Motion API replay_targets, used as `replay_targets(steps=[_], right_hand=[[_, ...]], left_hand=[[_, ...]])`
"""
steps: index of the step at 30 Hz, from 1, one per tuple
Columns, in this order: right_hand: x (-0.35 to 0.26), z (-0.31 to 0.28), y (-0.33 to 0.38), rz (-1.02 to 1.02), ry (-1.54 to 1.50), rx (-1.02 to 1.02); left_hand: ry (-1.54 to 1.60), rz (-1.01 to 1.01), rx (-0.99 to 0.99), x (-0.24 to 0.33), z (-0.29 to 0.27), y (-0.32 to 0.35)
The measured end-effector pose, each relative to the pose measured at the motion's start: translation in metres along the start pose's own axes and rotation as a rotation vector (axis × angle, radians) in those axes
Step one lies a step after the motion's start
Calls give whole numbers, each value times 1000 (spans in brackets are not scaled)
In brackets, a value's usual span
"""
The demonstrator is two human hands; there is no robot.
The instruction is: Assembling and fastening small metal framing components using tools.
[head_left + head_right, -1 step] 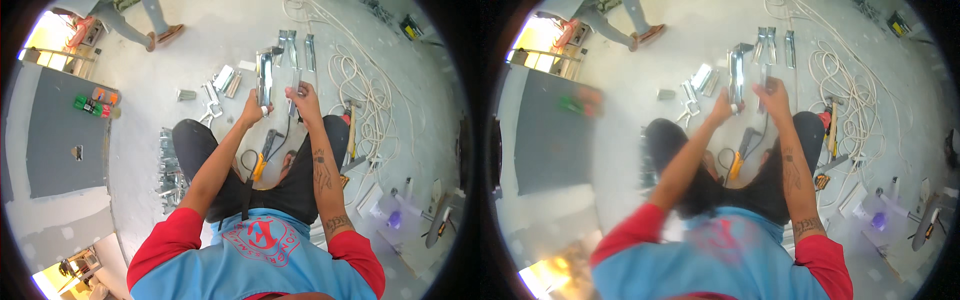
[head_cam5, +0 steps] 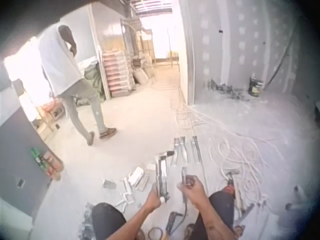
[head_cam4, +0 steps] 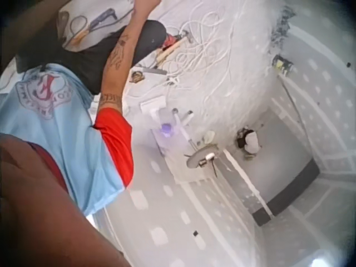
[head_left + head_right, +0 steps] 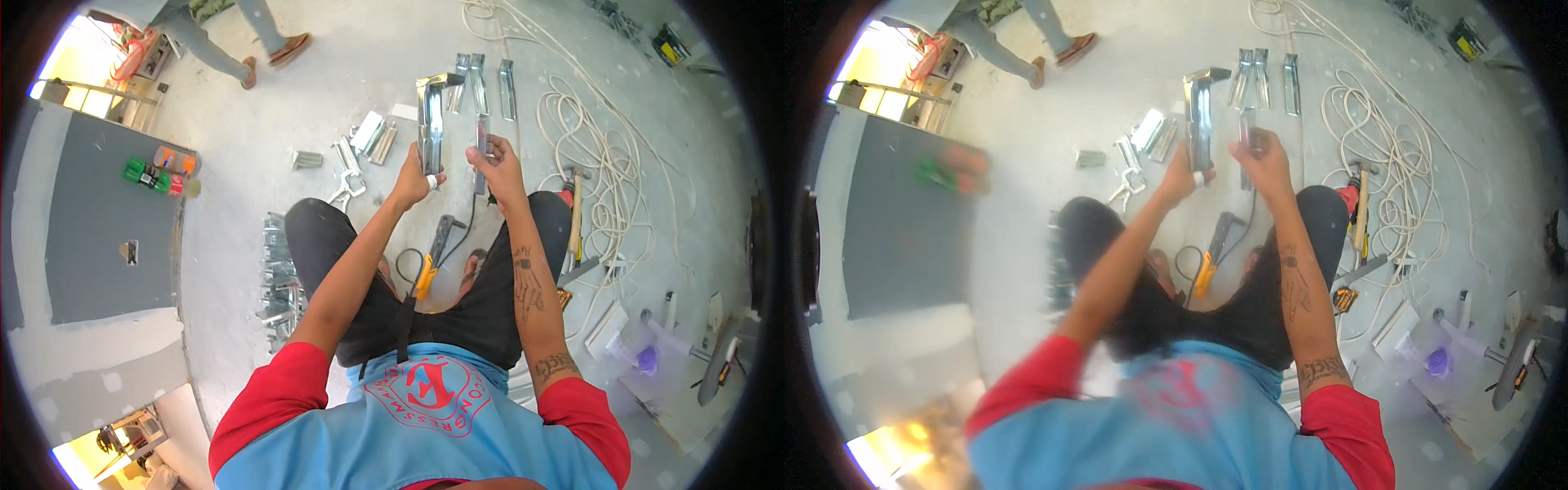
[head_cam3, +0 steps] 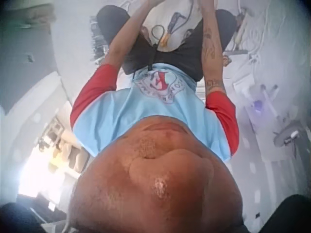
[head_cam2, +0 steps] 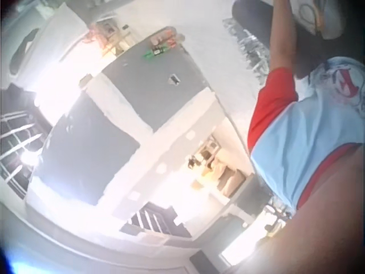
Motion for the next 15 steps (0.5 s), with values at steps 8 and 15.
replay_targets(steps=[8,15], right_hand=[[-10,6,18,-181,57,-228],[-24,16,30,-412,289,-324]], left_hand=[[119,88,-227,37,-54,12],[584,-172,-289,24,-38,6]])
Point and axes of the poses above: each hand's wrist, its own y-axis away from the middle knuckle, its own z-axis out of the palm, x = y × z, the point moved 1 cm from there along -y, towards the middle knuckle, and after that the axes turned 15 degrees about x, right-handed, at the moved point
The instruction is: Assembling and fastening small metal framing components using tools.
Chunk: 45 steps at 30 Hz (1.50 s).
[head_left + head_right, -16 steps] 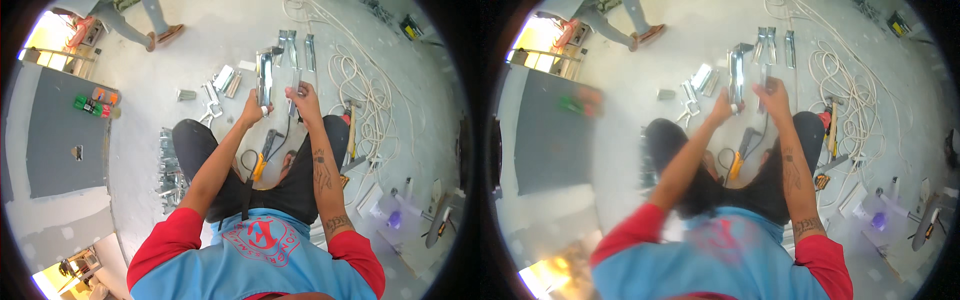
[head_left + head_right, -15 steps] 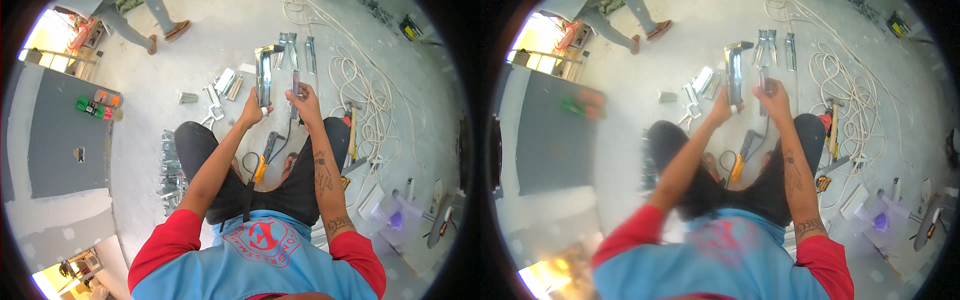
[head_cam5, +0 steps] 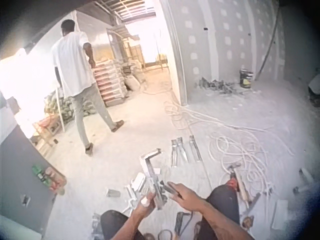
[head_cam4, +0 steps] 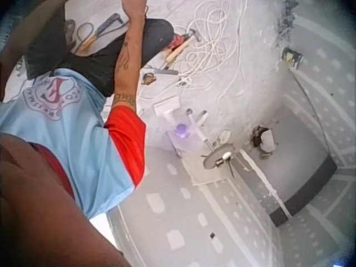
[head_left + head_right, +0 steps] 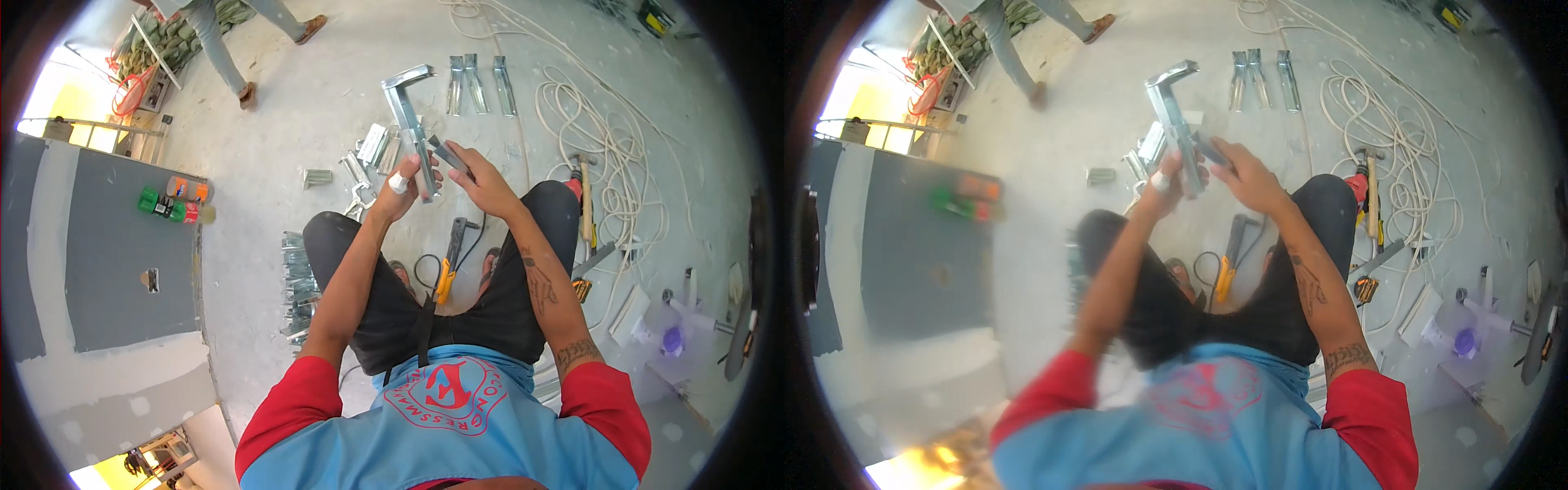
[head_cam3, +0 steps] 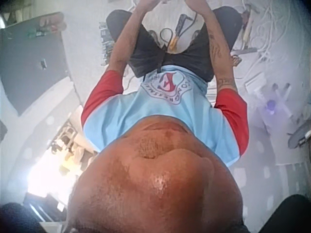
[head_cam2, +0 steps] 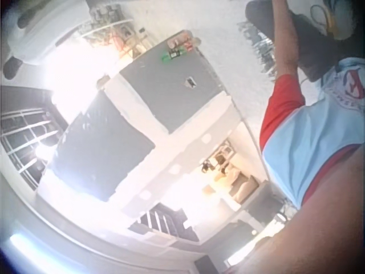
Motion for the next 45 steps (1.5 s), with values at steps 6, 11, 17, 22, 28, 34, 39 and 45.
replay_targets(steps=[6,11,17,22,28,34,39,45], right_hand=[[-14,1,0,-104,120,5],[-6,2,0,-227,196,78],[-12,9,3,-205,420,177],[-12,15,9,-127,544,173],[-17,31,20,-4,409,217],[-17,27,19,-19,442,164],[-17,24,18,-111,524,169],[-7,27,21,14,326,83]], left_hand=[[-109,61,143,-5,-9,-2],[-226,114,139,-7,-1,0],[-422,209,167,-4,-5,2],[-582,250,184,-6,-6,2],[-624,584,240,-12,-4,3],[-641,586,236,-14,-6,4],[-621,346,200,-16,-14,6],[-721,471,167,-19,-19,5]])
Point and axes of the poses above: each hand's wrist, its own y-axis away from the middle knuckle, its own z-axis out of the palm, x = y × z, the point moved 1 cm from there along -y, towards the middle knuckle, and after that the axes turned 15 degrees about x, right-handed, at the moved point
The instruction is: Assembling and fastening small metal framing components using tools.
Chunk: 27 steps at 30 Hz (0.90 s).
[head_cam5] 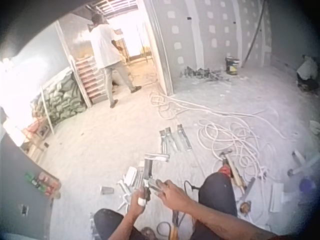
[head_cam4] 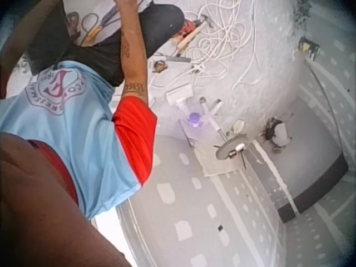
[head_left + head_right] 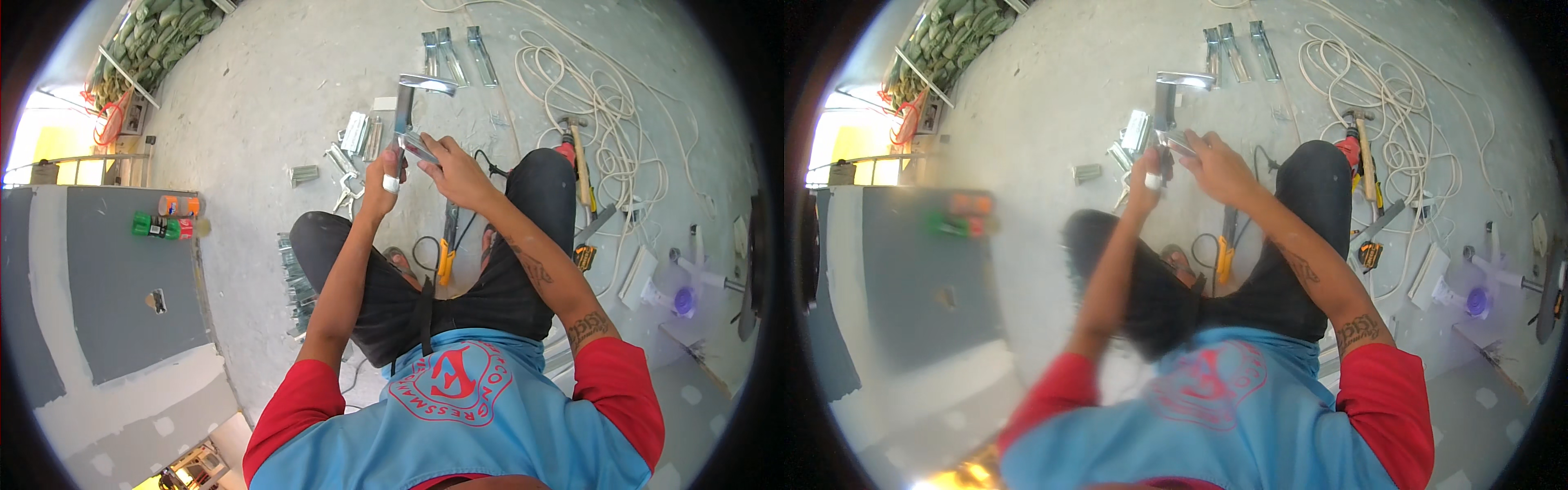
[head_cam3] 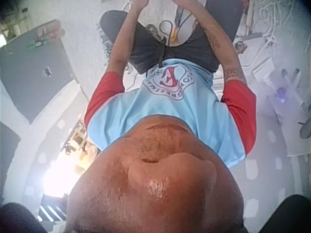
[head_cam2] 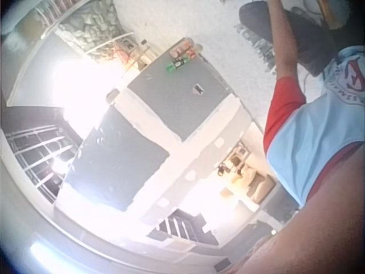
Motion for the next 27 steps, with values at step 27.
replay_targets(steps=[27], right_hand=[[10,-25,-12,-125,14,-62]], left_hand=[[-64,102,-207,4,-9,-2]])
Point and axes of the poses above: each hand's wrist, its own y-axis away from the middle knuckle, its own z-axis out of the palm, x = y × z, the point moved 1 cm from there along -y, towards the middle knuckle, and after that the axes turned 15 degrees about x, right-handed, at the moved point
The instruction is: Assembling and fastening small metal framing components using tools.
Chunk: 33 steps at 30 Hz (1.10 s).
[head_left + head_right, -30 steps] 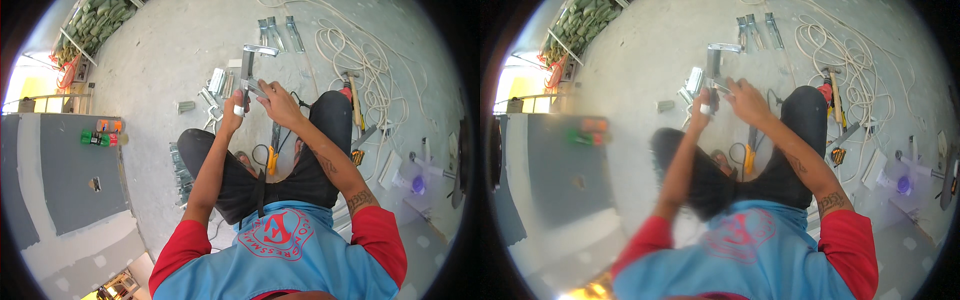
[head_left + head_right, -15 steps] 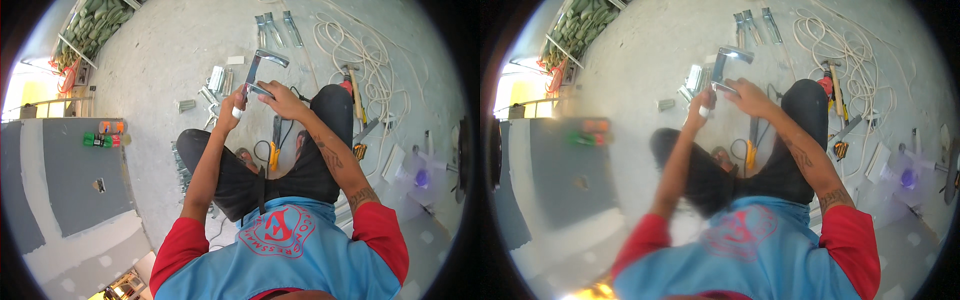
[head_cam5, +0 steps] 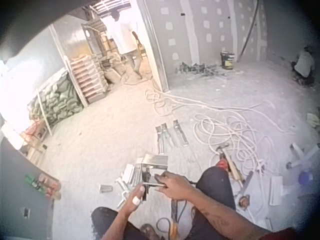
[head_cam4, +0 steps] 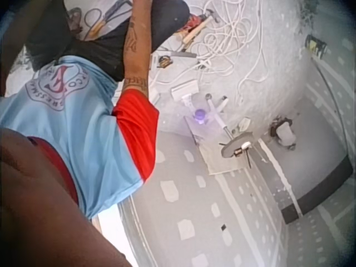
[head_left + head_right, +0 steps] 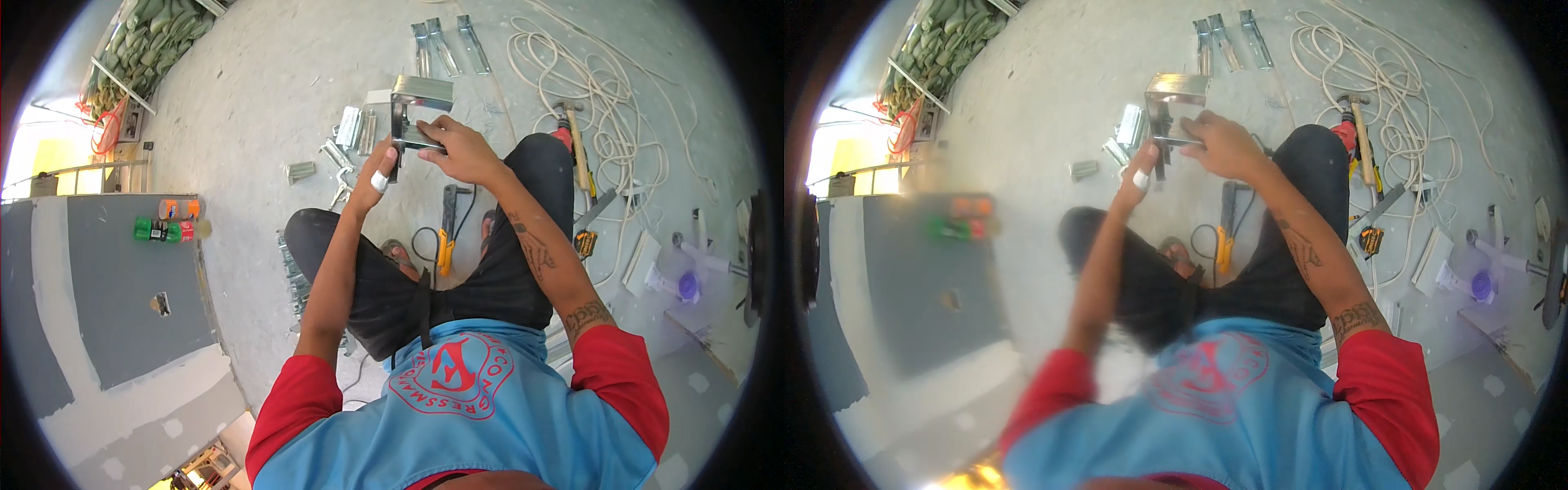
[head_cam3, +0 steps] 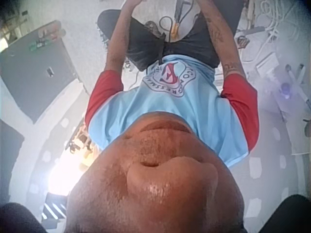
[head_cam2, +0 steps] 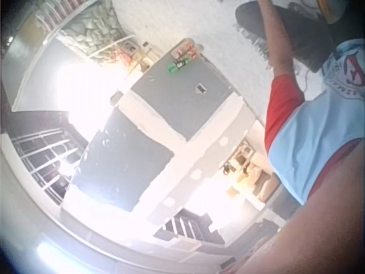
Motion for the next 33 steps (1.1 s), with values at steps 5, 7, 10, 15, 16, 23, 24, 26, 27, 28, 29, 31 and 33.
replay_targets(steps=[5,7,10,15,16,23,24,26,27,28,29,31,33], right_hand=[[-4,2,3,0,15,-4],[-7,4,2,-37,86,-16],[-14,5,2,-47,166,-116],[-20,16,5,-151,200,-84],[-21,16,5,-168,218,-69],[-13,22,8,-182,234,-56],[-11,23,9,-176,230,-64],[-9,23,9,-171,228,-74],[-9,22,8,-140,216,-120],[-9,22,8,-111,205,-167],[-8,20,5,-121,208,-167],[-6,20,2,-10,123,-199],[-2,19,1,-11,83,-139]], left_hand=[[276,-134,53,-3,9,-1],[309,-52,181,-11,8,-8],[308,38,164,-7,7,-14],[228,42,324,-5,11,-14],[226,37,322,-3,11,-14],[133,42,336,-11,14,-13],[94,31,306,-13,12,-13],[58,20,278,-13,12,-12],[28,17,280,-11,13,-11],[-2,14,283,-8,13,-10],[0,19,291,-5,13,-10],[280,-120,251,2,13,-11],[378,-203,169,0,4,-15]])
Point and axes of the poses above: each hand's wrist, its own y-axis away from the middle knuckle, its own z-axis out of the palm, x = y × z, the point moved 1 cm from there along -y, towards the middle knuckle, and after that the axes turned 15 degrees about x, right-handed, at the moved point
